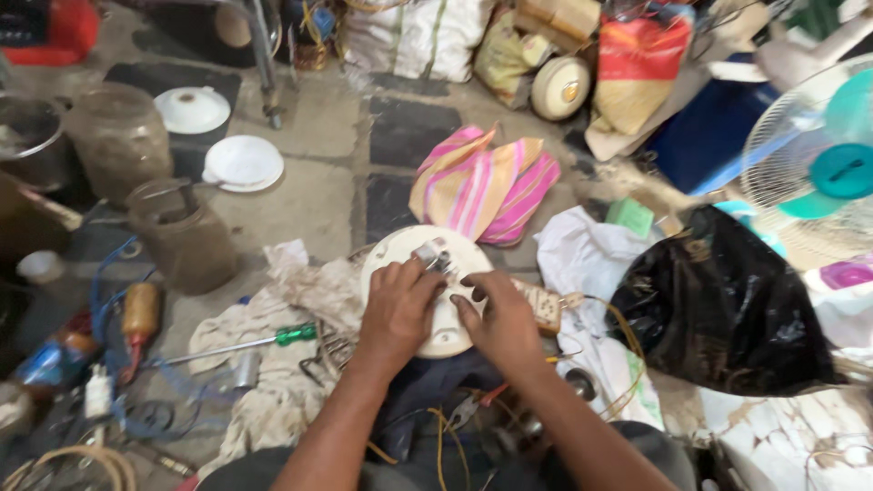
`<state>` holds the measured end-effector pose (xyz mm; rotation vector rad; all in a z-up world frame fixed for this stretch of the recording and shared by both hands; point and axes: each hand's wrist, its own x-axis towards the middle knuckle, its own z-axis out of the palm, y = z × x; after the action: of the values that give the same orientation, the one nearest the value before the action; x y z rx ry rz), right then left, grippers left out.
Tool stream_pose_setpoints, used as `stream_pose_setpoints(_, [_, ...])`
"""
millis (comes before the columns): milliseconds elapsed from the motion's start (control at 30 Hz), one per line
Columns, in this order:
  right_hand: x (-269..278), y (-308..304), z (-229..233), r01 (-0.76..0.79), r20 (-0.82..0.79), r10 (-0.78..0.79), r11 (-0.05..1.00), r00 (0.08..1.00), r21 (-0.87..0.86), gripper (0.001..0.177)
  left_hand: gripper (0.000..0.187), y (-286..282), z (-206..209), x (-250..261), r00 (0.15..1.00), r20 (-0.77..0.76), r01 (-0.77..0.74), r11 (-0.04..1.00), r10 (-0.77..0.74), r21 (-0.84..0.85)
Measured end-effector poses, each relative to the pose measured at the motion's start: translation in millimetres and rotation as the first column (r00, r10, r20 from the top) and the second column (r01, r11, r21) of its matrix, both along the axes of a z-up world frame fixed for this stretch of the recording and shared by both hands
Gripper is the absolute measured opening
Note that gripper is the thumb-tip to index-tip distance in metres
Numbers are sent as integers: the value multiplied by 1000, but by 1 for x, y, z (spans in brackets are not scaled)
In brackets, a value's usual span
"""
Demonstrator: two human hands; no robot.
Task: The person connects wires and secures components of a white ceiling fan motor assembly while using a screwdriver and holding electrical connectors by hand.
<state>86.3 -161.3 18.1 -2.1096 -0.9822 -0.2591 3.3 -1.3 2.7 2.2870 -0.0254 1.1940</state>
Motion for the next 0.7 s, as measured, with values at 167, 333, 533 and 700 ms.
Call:
stream_pose_setpoints(167, [-7, 0, 20, -65, 308, 138, 970, 941, -236, 18, 29, 1, -1, -3, 999, -51, 7, 1000, -7, -13])
stream_pose_setpoints(333, [-4, 3, 8, -12, 270, 55, 987, 961, -159, 11, 33, -2, -5, 0, 1000, -10, 6, 995, -7, -102])
stream_pose_setpoints(533, [11, 20, -7, 258, -913, 103, 941, 394, 218, 20, 29, 0, -12, -2, 1000, -24, -12, 998, 10, -68])
stream_pose_setpoints(700, [21, -18, -21, 219, -801, -54, 971, 596, 98, 21, 24, -2, -12, 2, 999, 0, -45, 998, 45, -49])
